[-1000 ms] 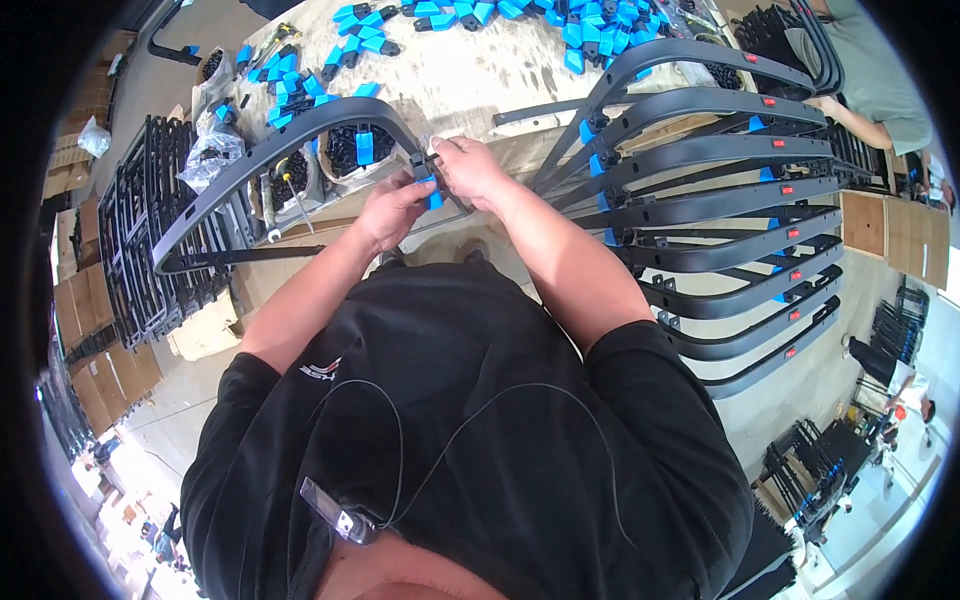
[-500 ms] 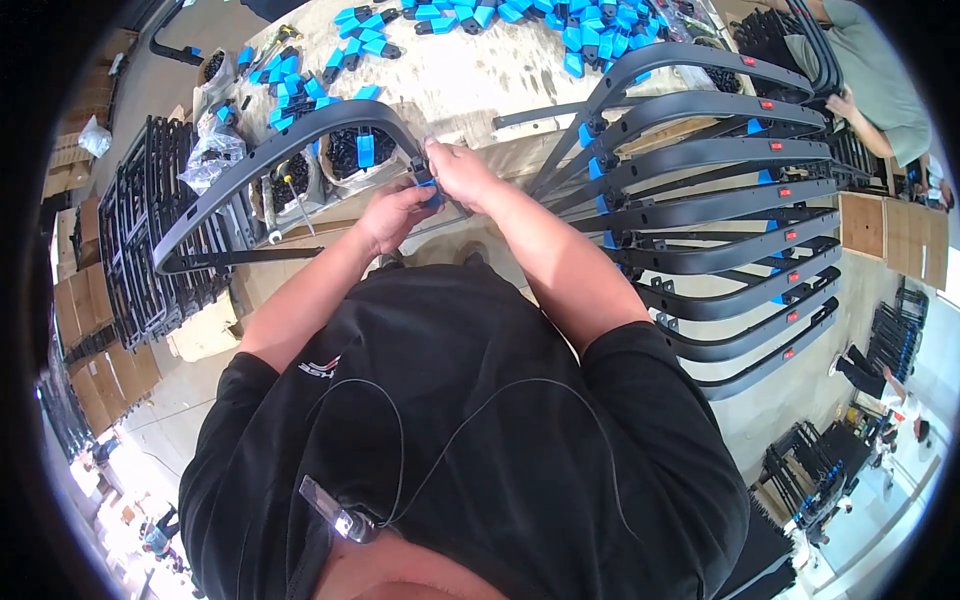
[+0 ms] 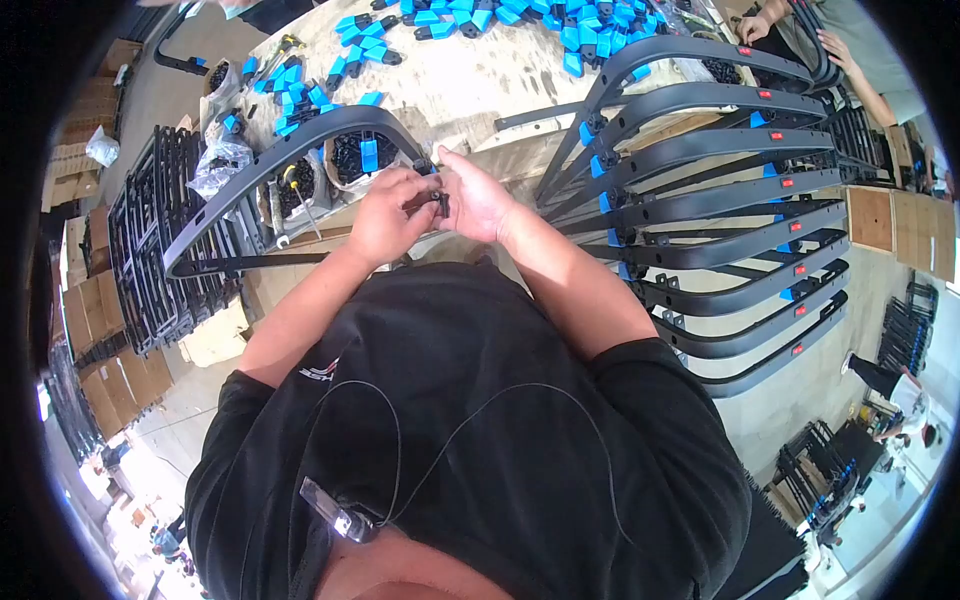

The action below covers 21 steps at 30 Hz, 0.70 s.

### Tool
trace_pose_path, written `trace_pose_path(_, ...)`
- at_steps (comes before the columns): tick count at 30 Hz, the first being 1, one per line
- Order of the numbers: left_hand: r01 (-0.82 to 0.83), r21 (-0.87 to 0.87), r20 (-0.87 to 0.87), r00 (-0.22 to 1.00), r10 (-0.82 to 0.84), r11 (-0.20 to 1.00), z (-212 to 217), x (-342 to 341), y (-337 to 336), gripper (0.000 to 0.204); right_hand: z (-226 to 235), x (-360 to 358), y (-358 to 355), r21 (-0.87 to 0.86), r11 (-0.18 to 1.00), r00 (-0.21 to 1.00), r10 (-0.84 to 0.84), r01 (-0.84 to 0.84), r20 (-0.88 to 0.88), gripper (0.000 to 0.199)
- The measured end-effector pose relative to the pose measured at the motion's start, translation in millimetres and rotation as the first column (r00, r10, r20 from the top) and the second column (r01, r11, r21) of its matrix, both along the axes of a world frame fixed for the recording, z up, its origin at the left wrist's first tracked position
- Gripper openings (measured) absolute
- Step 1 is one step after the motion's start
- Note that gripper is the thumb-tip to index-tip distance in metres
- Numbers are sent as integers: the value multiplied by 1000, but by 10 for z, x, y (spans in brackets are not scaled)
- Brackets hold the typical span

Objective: The recorder is seen attaching plastic components and tightening screws onto curved metal frames on a production table.

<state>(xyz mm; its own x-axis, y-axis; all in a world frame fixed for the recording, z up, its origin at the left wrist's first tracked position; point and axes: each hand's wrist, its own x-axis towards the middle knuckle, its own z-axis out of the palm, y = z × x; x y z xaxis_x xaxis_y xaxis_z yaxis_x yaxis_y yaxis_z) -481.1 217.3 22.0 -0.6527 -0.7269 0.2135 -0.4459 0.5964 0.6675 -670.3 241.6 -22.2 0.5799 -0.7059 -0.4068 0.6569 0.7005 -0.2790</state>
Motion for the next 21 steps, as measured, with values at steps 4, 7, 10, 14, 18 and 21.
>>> trace_pose_path(4,6,74,46,999,-10,997,-65,31,-8,24,75,79,-3,-30,999,994,25,-28,-103,65)
trace_pose_path(7,-29,135,58,998,21,990,-49,26,-1,23,-34,43,20,-24,999,991,-27,24,-132,55)
trace_pose_path(10,-101,51,-55,993,104,994,-119,54,7,20,-125,-11,65,-67,997,968,-52,37,-245,38)
trace_pose_path(14,-133,-30,-24,991,132,991,-183,91,-11,18,-70,24,93,-120,992,901,-83,35,-426,18)
trace_pose_path(18,-120,-31,-40,992,119,992,-193,102,-33,18,-54,26,53,-68,997,917,-60,36,-393,17)
trace_pose_path(21,-141,-27,-81,987,138,990,-221,100,-39,16,-218,-5,18,-48,999,940,-40,25,-339,19)
